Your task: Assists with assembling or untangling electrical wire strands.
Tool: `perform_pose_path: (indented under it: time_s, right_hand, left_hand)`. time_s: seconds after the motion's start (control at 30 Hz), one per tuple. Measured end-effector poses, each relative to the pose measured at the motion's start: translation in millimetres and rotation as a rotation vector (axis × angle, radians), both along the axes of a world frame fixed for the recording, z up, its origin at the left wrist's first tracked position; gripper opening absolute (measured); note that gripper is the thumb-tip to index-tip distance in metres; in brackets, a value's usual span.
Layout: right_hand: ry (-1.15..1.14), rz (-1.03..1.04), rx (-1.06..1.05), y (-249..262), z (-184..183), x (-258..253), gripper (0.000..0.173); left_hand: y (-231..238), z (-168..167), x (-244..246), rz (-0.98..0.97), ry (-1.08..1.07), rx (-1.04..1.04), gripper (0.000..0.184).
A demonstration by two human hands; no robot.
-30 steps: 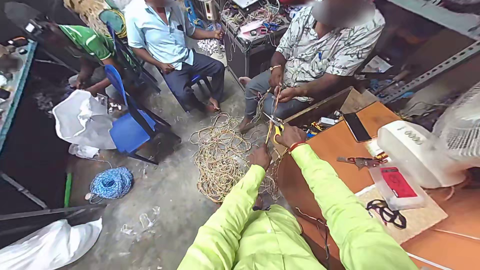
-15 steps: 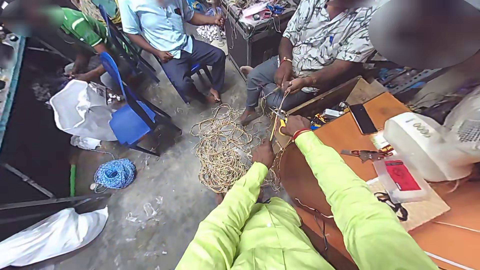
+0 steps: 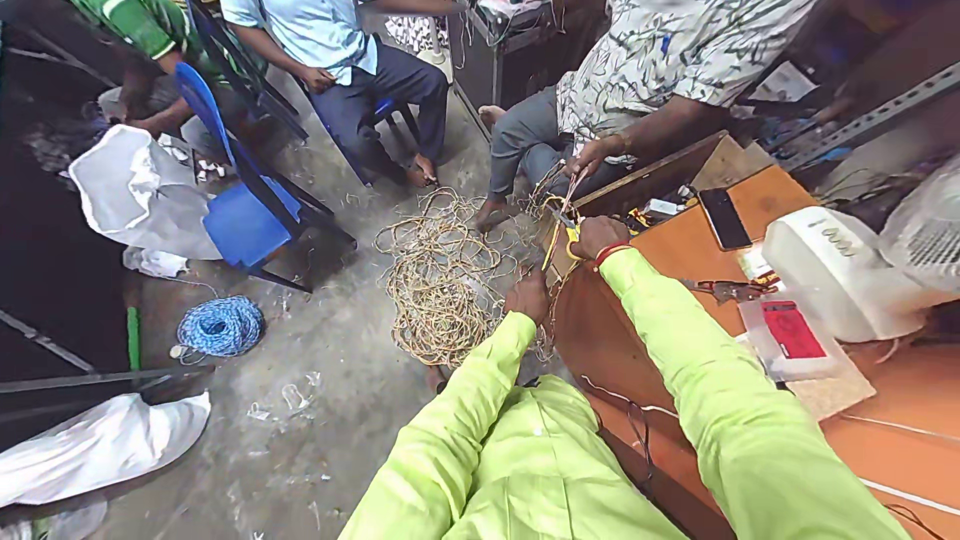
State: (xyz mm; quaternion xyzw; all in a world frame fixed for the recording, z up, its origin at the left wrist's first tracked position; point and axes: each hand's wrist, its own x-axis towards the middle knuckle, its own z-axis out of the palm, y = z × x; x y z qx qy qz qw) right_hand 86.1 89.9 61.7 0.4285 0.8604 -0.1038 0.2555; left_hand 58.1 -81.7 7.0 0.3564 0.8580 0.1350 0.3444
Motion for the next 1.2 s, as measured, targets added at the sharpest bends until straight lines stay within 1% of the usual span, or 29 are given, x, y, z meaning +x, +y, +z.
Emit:
perform_pose_path:
  time_s: [0.07, 0.13, 0.2, 0.27, 0.33, 0.4, 0.47, 0.5, 0.57, 0.67, 0.8, 0.9, 0.93, 1.03, 1.2]
  right_hand:
    - [-0.024, 0.029, -0.009, 0.7, 8.0, 1.7, 0.042]
    - [0.021, 0.005, -0.034, 4.2, 8.3, 4.5, 0.039]
    - [0.131, -0.045, -0.058, 11.6, -4.4, 12.9, 0.036]
    - [0.303, -0.097, -0.106, 14.9, -22.2, 27.2, 0.034]
    - [0.462, -0.208, -0.204, 11.0, -38.4, 43.1, 0.041]
    - [0.575, -0.369, -0.299, 1.5, -52.9, 55.3, 0.049]
    - [0.638, -0.457, -0.366, -6.7, -65.9, 60.5, 0.053]
    - [0.624, -0.448, -0.367, -9.8, -69.0, 61.2, 0.055]
    - [0.548, -0.346, -0.341, -10.1, -64.5, 57.5, 0.058]
    - [0.478, -0.234, -0.281, -5.5, -55.2, 49.3, 0.056]
    - [0.432, -0.163, -0.232, 10.6, -63.5, 42.5, 0.056]
    - [0.409, -0.138, -0.215, 21.6, -69.5, 40.0, 0.061]
    - [0.384, -0.124, -0.216, 24.3, -68.2, 38.4, 0.059]
    - [0.257, -0.080, -0.185, 24.6, -52.5, 31.7, 0.047]
    - [0.098, -0.038, -0.094, 16.5, -30.2, 21.1, 0.050]
  left_hand:
    - [-0.6, 1.0, -0.8, 0.005, -0.001, -0.001, 0.038]
    - [-1.5, 2.3, -3.2, 0.021, -0.007, 0.002, 0.037]
    - [-1.3, 3.5, -5.2, 0.029, -0.006, 0.026, 0.035]
    - [-1.0, 7.3, -5.5, 0.033, -0.002, 0.057, 0.034]
    - [-0.6, 11.3, -5.9, 0.026, -0.003, 0.059, 0.036]
    - [-2.9, 10.5, -4.7, 0.005, -0.012, 0.048, 0.037]
    - [-6.7, 6.5, -1.9, -0.013, -0.023, 0.035, 0.037]
    - [-8.5, 3.7, 0.7, -0.020, -0.020, 0.028, 0.037]
    - [-7.5, 3.1, 2.4, -0.012, -0.019, 0.028, 0.037]
    - [-5.0, 5.4, -1.2, -0.016, -0.020, 0.028, 0.038]
    - [-5.9, -1.0, -3.2, -0.027, 0.014, 0.034, 0.038]
    - [-7.4, -2.2, -2.8, -0.039, 0.013, 0.006, 0.039]
    - [-7.7, -2.5, -3.1, -0.035, 0.011, 0.001, 0.039]
    - [-7.9, -2.2, -3.9, -0.022, 0.003, 0.021, 0.038]
    - [-10.8, -1.6, -2.6, -0.035, -0.004, 0.021, 0.036]
